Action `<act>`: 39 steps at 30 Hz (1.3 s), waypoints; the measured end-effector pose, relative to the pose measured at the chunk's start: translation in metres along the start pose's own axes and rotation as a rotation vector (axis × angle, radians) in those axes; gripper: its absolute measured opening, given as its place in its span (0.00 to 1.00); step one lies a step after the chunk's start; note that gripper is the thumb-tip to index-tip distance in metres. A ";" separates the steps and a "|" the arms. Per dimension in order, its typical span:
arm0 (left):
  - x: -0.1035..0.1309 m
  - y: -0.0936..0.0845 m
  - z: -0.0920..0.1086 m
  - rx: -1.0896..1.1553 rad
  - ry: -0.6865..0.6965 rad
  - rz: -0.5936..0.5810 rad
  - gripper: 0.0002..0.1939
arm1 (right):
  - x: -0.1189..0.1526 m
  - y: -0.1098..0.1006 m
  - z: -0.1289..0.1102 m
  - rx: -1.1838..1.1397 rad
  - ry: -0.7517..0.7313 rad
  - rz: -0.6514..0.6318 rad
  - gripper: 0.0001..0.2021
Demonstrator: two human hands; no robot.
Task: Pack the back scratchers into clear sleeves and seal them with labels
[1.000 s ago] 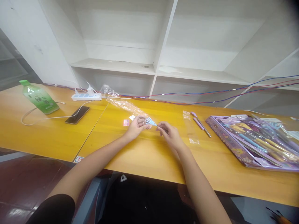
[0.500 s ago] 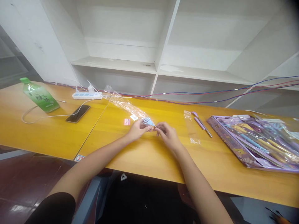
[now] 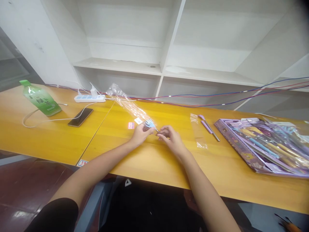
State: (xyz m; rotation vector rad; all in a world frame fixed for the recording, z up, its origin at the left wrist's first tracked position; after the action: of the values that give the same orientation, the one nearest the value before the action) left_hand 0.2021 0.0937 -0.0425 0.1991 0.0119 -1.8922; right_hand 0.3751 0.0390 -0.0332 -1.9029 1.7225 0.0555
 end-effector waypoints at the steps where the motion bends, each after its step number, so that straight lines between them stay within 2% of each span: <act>1: -0.001 -0.004 0.003 0.008 0.011 0.042 0.22 | 0.000 -0.001 0.000 0.040 -0.001 -0.007 0.18; 6: -0.011 -0.031 0.014 0.121 0.041 0.235 0.24 | -0.002 -0.011 0.007 0.239 0.013 -0.026 0.10; 10: -0.018 -0.041 0.009 0.103 0.019 0.265 0.22 | -0.003 -0.016 0.010 0.248 0.022 -0.006 0.08; 18: -0.017 -0.029 -0.007 -0.136 -0.005 0.197 0.13 | -0.003 -0.017 -0.005 0.302 -0.108 0.050 0.10; 22: -0.012 -0.016 -0.018 -0.129 -0.034 0.110 0.14 | 0.000 -0.009 -0.010 0.167 -0.169 0.069 0.13; 27: -0.006 -0.002 -0.025 -0.110 -0.046 0.031 0.15 | 0.002 0.002 -0.008 0.005 -0.141 0.060 0.15; 30: -0.006 -0.005 -0.024 -0.070 -0.060 0.080 0.16 | 0.001 0.001 -0.014 0.048 -0.167 0.066 0.15; 34: -0.010 -0.018 -0.020 -0.013 -0.063 0.201 0.17 | 0.000 -0.005 -0.025 0.057 -0.197 0.068 0.13; 39: -0.015 -0.026 -0.018 -0.012 -0.041 0.234 0.15 | 0.000 -0.006 -0.031 0.023 -0.211 0.043 0.10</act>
State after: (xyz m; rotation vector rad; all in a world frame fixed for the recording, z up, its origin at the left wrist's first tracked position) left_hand 0.1844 0.1183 -0.0609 0.1467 -0.0271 -1.6625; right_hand 0.3701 0.0253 -0.0052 -1.7748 1.6140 0.2431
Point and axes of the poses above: each hand's wrist, its own x-axis away from the middle knuckle, its own y-axis out of the palm, z = x × y, the point moved 7 cm from there along -x, towards the middle knuckle, and after that the axes turned 5 degrees about -y, right-handed, at the moved point
